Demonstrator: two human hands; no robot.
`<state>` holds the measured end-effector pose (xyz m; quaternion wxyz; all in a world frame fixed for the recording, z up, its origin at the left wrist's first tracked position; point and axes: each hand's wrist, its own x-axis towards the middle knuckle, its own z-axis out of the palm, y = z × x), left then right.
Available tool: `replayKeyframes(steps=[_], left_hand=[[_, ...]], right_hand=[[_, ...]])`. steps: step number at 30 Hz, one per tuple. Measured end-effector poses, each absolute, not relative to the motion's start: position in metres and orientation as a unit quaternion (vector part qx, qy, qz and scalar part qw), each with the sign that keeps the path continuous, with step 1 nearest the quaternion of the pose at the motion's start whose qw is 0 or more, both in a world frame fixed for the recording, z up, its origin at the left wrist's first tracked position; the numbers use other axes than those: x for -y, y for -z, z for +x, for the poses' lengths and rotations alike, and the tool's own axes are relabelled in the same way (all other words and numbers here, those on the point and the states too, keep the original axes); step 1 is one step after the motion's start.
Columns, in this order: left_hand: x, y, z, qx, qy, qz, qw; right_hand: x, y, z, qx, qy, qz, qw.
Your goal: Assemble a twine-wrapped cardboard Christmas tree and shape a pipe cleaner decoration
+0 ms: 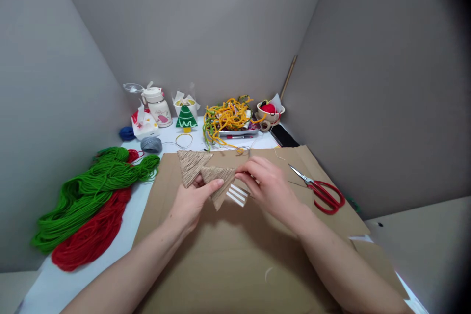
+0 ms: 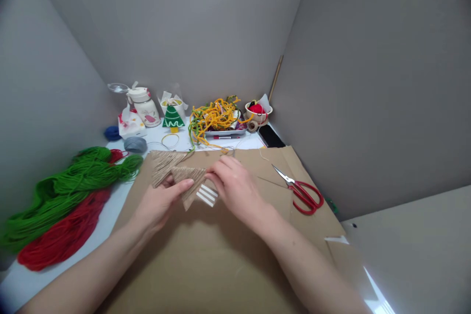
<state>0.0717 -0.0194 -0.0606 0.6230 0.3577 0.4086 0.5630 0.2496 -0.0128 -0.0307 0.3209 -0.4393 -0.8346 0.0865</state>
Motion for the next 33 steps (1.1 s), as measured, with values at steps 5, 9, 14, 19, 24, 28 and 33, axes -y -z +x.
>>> replayKeyframes(steps=[5,9,14,19,24,28,33], left_hand=[[0.024,0.055,0.072,-0.406,-0.548,0.360,0.636],[0.027,0.053,0.072,-0.409,-0.532,0.354,0.651],[0.028,0.053,0.071,-0.392,-0.518,0.341,0.680],[0.029,0.054,0.070,-0.389,-0.502,0.316,0.705],[0.029,0.049,0.070,-0.379,-0.493,0.308,0.720],[0.027,0.047,0.070,-0.387,-0.492,0.298,0.721],[0.025,0.049,0.069,-0.399,-0.489,0.276,0.725]], right_hand=[[0.009,0.024,0.261,0.828,-0.107,-0.434,0.340],[0.006,0.019,0.267,0.817,-0.146,-0.435,0.350],[-0.006,0.026,0.272,0.770,-0.331,-0.429,0.338],[-0.017,0.038,0.270,0.685,-0.506,-0.402,0.336],[-0.017,0.045,0.262,0.640,-0.547,-0.385,0.378],[-0.016,0.054,0.253,0.606,-0.568,-0.378,0.409],[-0.015,0.067,0.241,0.537,-0.625,-0.368,0.431]])
